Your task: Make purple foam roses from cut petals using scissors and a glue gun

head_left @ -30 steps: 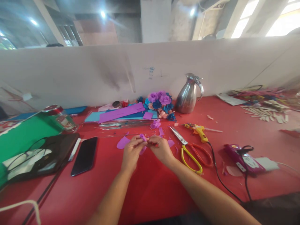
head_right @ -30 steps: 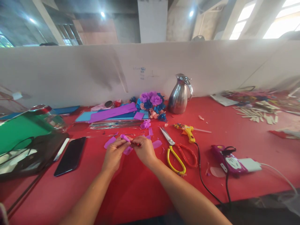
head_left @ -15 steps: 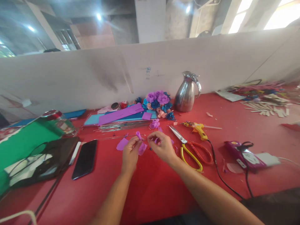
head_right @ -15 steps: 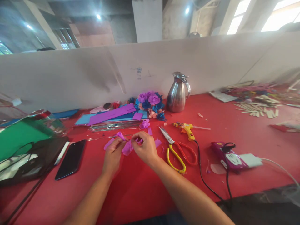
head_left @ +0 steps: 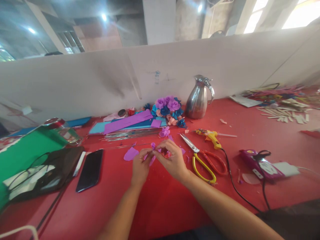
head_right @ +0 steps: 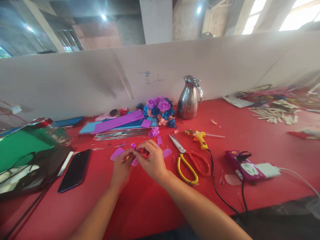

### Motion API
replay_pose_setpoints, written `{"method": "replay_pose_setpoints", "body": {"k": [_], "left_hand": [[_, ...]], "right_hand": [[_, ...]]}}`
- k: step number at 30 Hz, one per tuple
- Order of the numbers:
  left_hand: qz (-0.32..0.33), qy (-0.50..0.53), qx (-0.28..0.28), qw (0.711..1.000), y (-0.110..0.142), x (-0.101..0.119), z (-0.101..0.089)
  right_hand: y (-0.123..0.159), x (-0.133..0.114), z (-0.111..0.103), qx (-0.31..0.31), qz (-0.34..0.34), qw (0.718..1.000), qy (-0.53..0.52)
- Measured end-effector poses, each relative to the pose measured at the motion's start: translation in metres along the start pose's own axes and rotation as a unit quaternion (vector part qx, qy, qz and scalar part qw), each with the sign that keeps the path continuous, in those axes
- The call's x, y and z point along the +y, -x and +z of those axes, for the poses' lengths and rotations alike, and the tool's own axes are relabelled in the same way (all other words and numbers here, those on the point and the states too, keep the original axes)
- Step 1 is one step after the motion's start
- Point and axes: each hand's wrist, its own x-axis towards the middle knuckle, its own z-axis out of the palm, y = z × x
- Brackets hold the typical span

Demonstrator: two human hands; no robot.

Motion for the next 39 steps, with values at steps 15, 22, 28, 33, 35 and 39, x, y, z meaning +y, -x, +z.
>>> {"method": "replay_pose_setpoints", "body": {"k": [15, 22, 28, 33, 35, 39], "left_hand": [[0.032, -0.042, -0.027, 0.998, 0.004, 0.008, 0.003], [0.019, 0.026, -0.054, 0.998, 0.004, 0.003, 0.005], [0.011, 0.02, -0.087, 0.996, 0.004, 0.003, 0.007], [0.003, 0.006, -0.087, 0.996, 0.006, 0.007, 0.008], [0.002, 0.004, -0.091, 0.996, 0.005, 0.005, 0.007], [0.0, -0.016, -0.106, 0.994, 0.003, -0.004, 0.006]], "right_hand": [[0.006, 0.0, 0.001, 0.01, -0.044, 0.998, 0.048], [0.003, -0.007, -0.004, 0.026, -0.033, 0.999, 0.005], [-0.008, -0.006, -0.016, -0.016, 0.067, 0.991, -0.116], [-0.01, -0.004, -0.017, -0.05, 0.078, 0.988, -0.121], [-0.009, -0.002, -0.016, -0.054, 0.086, 0.987, -0.125], [-0.011, 0.002, -0.016, -0.033, 0.113, 0.982, -0.147]]}}
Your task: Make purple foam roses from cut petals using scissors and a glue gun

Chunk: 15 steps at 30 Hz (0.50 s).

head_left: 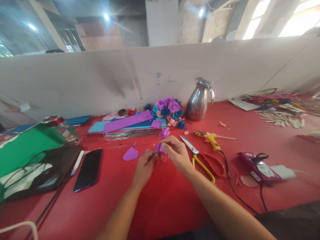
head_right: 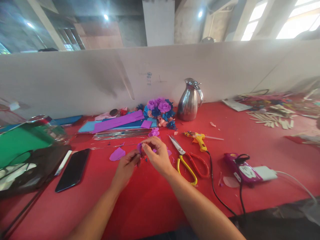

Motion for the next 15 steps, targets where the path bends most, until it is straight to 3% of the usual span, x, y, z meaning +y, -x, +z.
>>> {"method": "replay_pose_setpoints", "body": {"k": [5, 10, 12, 15], "left_hand": [[-0.004, -0.005, -0.021, 1.0, 0.0, -0.004, -0.001], [0.012, -0.005, -0.081, 0.997, 0.005, 0.007, -0.002], [0.018, -0.011, -0.089, 0.996, 0.006, 0.011, -0.002], [0.024, -0.019, -0.062, 0.998, 0.005, 0.012, -0.002]], "right_hand": [[-0.005, 0.002, -0.002, 0.002, 0.062, 0.995, -0.076], [-0.007, 0.004, -0.001, -0.12, 0.178, 0.958, -0.189], [-0.008, 0.004, -0.001, -0.136, 0.192, 0.95, -0.203], [-0.009, 0.004, -0.003, -0.111, 0.178, 0.957, -0.2]]}}
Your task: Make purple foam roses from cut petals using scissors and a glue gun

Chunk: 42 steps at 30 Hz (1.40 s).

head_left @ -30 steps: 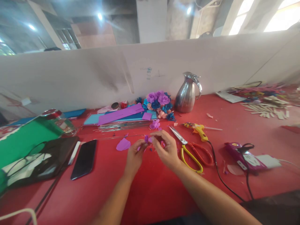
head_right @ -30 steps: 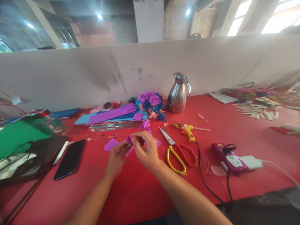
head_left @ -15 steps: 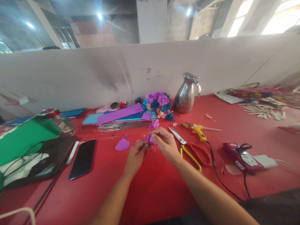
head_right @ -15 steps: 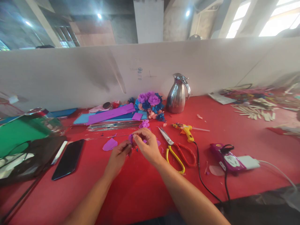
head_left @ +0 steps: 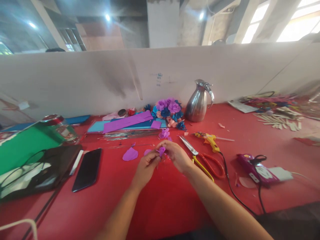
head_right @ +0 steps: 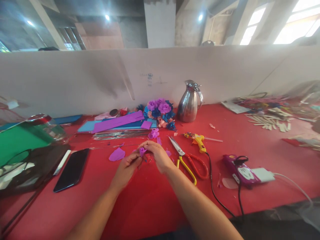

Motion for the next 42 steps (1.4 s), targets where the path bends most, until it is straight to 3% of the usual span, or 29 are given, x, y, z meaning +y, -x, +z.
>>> {"method": "replay_pose_setpoints", "body": {"k": [3, 7, 15, 21, 24, 29, 31, 42], "left_hand": [[-0.013, 0.002, 0.037, 0.999, -0.002, -0.003, 0.0], [-0.02, 0.004, 0.038, 0.999, -0.002, -0.006, -0.001], [-0.015, 0.034, 0.082, 0.996, -0.001, 0.005, 0.001], [-0.016, 0.04, 0.102, 0.994, -0.001, 0.001, 0.0], [-0.03, 0.062, 0.104, 0.992, -0.001, 0.001, 0.0], [-0.049, 0.103, 0.093, 0.989, -0.001, 0.002, 0.001], [-0.05, 0.104, 0.088, 0.989, -0.002, 0.0, 0.002], [-0.047, 0.102, 0.059, 0.992, -0.002, -0.007, 0.001]], "right_hand": [[0.001, -0.003, -0.002, 0.003, -0.019, 0.999, 0.037], [0.003, -0.006, 0.0, -0.02, -0.03, 0.991, 0.13], [0.003, -0.002, -0.001, -0.021, -0.097, 0.96, 0.262], [0.001, 0.009, 0.0, 0.039, -0.12, 0.951, 0.283], [0.004, 0.011, 0.005, 0.079, -0.182, 0.912, 0.358], [0.012, 0.013, 0.013, 0.167, -0.269, 0.813, 0.489], [0.013, 0.013, 0.014, 0.176, -0.283, 0.794, 0.509], [0.012, 0.015, 0.013, 0.168, -0.267, 0.815, 0.485]]}}
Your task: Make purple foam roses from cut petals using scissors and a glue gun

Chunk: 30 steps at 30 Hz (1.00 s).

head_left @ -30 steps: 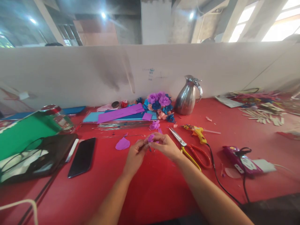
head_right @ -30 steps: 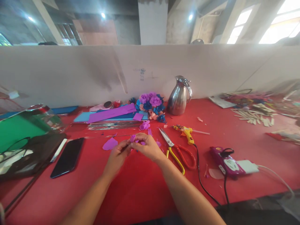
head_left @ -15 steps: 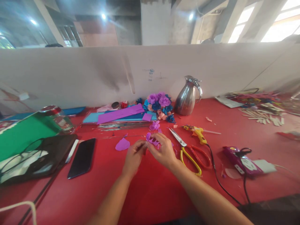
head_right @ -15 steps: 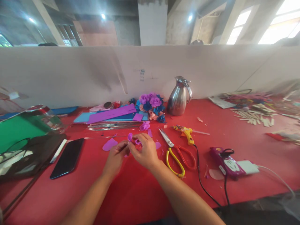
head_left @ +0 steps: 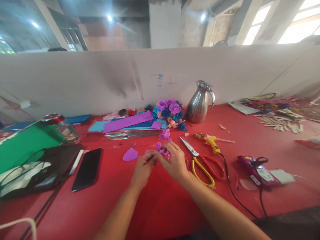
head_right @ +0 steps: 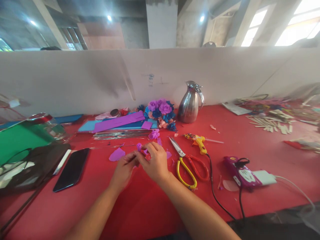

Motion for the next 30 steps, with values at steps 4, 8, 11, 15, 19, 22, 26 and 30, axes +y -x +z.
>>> {"method": "replay_pose_setpoints", "body": {"k": [4, 8, 11, 15, 19, 22, 26, 30], "left_hand": [[0.0, -0.002, -0.003, 1.0, 0.0, -0.002, -0.001], [-0.006, -0.01, 0.026, 1.0, 0.001, -0.001, 0.001], [-0.004, -0.026, 0.038, 0.999, 0.001, 0.002, 0.002], [0.008, -0.038, 0.042, 0.998, 0.001, 0.004, 0.003], [0.018, -0.056, 0.041, 0.997, 0.001, 0.005, 0.002], [0.021, -0.067, 0.046, 0.996, 0.002, 0.006, 0.002], [0.011, -0.027, 0.063, 0.998, 0.0, 0.003, 0.001], [-0.024, 0.051, 0.112, 0.992, -0.004, -0.002, -0.004]], "right_hand": [[0.0, 0.001, 0.001, -0.007, 0.011, 1.0, -0.009], [-0.001, 0.002, 0.002, -0.009, 0.028, 0.998, -0.054], [-0.002, 0.004, 0.003, -0.01, 0.04, 0.995, -0.087], [-0.002, 0.006, 0.004, -0.005, 0.042, 0.995, -0.09], [-0.001, 0.006, 0.004, -0.003, 0.038, 0.996, -0.079], [-0.001, 0.006, 0.004, -0.004, 0.035, 0.996, -0.078], [-0.004, 0.01, 0.005, -0.029, 0.051, 0.994, -0.093], [-0.003, 0.016, 0.009, -0.069, 0.092, 0.99, -0.084]]}}
